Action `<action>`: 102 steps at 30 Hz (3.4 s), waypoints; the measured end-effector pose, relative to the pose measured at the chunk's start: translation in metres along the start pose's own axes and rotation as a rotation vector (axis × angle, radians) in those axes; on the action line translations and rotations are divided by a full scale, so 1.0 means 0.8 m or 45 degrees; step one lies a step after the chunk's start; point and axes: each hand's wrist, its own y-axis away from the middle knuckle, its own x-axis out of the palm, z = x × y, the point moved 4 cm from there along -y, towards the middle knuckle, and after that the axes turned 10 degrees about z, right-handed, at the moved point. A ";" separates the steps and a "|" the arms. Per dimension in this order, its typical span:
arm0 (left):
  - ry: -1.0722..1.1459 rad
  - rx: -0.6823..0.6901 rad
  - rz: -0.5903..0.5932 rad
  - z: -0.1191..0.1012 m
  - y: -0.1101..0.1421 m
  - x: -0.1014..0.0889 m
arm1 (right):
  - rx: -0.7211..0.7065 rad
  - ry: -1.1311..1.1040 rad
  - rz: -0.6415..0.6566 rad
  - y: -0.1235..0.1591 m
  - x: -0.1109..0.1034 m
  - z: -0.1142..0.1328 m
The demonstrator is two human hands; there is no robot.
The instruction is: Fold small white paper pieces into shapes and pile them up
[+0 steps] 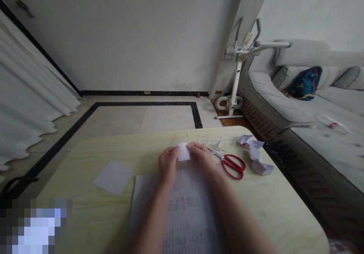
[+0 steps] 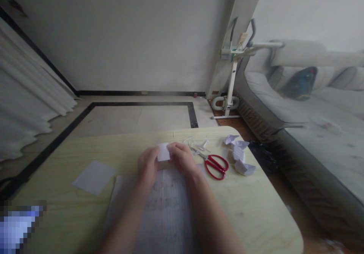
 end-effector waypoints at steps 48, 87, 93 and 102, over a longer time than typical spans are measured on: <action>-0.032 -0.002 0.069 0.008 0.002 0.004 | -0.107 0.135 -0.197 -0.003 -0.007 0.006; -0.264 0.135 -0.105 0.006 -0.003 -0.006 | -0.430 0.962 -0.460 0.004 0.005 0.009; -0.282 0.128 -0.126 0.008 -0.004 -0.007 | -0.550 1.200 -0.383 0.009 0.012 0.014; -0.284 0.122 -0.161 0.002 -0.003 -0.006 | -0.681 1.500 -0.292 0.011 0.017 0.009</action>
